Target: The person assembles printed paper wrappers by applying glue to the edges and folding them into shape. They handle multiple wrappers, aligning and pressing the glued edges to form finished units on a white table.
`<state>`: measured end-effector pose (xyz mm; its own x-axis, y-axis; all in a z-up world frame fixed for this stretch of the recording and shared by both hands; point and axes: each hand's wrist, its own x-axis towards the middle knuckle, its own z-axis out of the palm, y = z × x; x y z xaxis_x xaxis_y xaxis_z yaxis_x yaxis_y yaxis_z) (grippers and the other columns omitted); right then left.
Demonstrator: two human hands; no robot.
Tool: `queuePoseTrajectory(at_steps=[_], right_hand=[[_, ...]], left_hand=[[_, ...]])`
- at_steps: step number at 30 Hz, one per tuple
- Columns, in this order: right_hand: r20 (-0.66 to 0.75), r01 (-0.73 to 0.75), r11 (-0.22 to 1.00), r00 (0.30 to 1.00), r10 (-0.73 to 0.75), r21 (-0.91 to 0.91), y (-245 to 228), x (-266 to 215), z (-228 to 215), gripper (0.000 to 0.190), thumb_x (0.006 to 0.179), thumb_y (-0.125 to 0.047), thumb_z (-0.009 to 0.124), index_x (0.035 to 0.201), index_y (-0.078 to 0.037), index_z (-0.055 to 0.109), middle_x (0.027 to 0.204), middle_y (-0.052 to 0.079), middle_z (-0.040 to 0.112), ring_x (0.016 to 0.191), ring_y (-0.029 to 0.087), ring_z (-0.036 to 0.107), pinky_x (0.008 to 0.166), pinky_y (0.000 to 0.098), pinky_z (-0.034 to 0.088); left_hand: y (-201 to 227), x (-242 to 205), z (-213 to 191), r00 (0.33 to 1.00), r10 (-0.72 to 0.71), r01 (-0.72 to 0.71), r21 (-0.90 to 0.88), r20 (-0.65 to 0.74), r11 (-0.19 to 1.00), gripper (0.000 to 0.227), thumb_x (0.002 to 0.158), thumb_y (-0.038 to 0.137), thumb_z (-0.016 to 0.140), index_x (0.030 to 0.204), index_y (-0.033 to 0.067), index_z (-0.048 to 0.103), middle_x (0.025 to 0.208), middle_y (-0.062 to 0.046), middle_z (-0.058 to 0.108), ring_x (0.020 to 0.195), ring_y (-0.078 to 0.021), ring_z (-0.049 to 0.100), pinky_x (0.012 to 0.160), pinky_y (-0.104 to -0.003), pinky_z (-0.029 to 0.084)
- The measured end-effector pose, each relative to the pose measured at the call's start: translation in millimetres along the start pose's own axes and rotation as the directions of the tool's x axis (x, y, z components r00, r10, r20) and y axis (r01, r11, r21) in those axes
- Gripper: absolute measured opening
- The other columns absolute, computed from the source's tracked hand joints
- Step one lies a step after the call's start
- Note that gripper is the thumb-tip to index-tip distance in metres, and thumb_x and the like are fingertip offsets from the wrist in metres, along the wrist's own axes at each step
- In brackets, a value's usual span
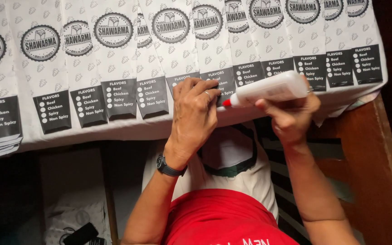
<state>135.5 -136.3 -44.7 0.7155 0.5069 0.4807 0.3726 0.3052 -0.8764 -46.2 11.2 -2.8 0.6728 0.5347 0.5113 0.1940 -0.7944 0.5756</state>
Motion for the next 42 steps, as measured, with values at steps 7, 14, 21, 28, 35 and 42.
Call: queuePoseTrajectory(at_steps=[7, 14, 21, 28, 35, 42], right_hand=[[-0.015, -0.004, 1.000, 1.000, 0.005, 0.015, 2, -5, 5, 0.052, 0.062, 0.006, 0.096, 0.102, 0.000, 0.063, 0.087, 0.011, 0.067, 0.092, 0.012, 0.061, 0.081, 0.0334, 0.053], [-0.218, -0.069, 0.994, 0.972, 0.087, 0.090, -10, 1, -17, 0.044, 0.075, 0.000, 0.089, 0.110, 0.001, 0.063, 0.102, 0.007, 0.066, 0.100, 0.022, 0.068, 0.094, 0.0369, 0.065], [-0.091, 0.073, 0.902, 0.988, -0.123, -0.426, 13, -20, -16, 0.065, 0.095, -0.010, 0.082, 0.133, 0.021, 0.040, 0.124, 0.020, 0.030, 0.127, 0.037, 0.052, 0.112, 0.0392, 0.049], [0.062, -0.026, 0.997, 0.998, 0.022, 0.071, -7, -6, 35, 0.052, 0.067, 0.005, 0.094, 0.107, 0.002, 0.062, 0.092, 0.009, 0.065, 0.100, 0.010, 0.055, 0.091, 0.0332, 0.053], [0.227, -0.103, 0.991, 0.971, 0.080, 0.090, -13, -8, 73, 0.047, 0.069, 0.009, 0.095, 0.100, 0.003, 0.061, 0.083, 0.008, 0.066, 0.091, 0.008, 0.058, 0.080, 0.0291, 0.056], [0.203, 0.028, 0.999, 0.978, -0.036, 0.043, -9, -3, 56, 0.048, 0.068, 0.008, 0.096, 0.101, 0.006, 0.061, 0.082, 0.016, 0.063, 0.089, 0.014, 0.059, 0.078, 0.0334, 0.053]], left_hand=[[-1, -2, 1, 1.000, 0.017, -0.017, 0.006, 0.012, 1.000, 0.015, 0.090, -0.001, 0.065, 0.096, 0.0054, 0.077, 0.109, -0.007, 0.074, 0.109, -0.0254, 0.061, 0.097, -0.039, 0.040], [2, -5, -3, 0.994, 0.102, -0.102, -0.007, -0.043, 0.995, 0.028, 0.084, -0.010, 0.061, 0.109, -0.0032, 0.071, 0.122, -0.013, 0.070, 0.108, -0.0367, 0.054, 0.089, -0.052, 0.043], [-20, -11, -58, 0.998, 0.059, -0.052, 0.194, -0.029, 0.980, 0.003, 0.091, 0.007, 0.074, 0.091, 0.0045, 0.072, 0.108, -0.008, 0.074, 0.095, -0.0321, 0.054, 0.078, -0.046, 0.037], [-29, -26, -64, 0.995, -0.001, -0.007, 0.078, 0.102, 0.997, 0.021, 0.081, 0.014, 0.083, 0.099, 0.0052, 0.078, 0.117, -0.008, 0.073, 0.107, -0.0282, 0.058, 0.092, -0.040, 0.042], [-31, -29, -68, 0.992, -0.004, 0.002, 0.020, 0.127, 1.000, 0.035, 0.074, 0.011, 0.087, 0.106, 0.0037, 0.077, 0.123, -0.008, 0.072, 0.110, -0.0291, 0.058, 0.097, -0.041, 0.041], [-35, -31, -59, 0.997, -0.008, 0.006, 0.022, 0.077, 1.000, 0.028, 0.080, 0.018, 0.085, 0.104, 0.0058, 0.076, 0.121, -0.005, 0.072, 0.111, -0.0268, 0.059, 0.097, -0.040, 0.041]])
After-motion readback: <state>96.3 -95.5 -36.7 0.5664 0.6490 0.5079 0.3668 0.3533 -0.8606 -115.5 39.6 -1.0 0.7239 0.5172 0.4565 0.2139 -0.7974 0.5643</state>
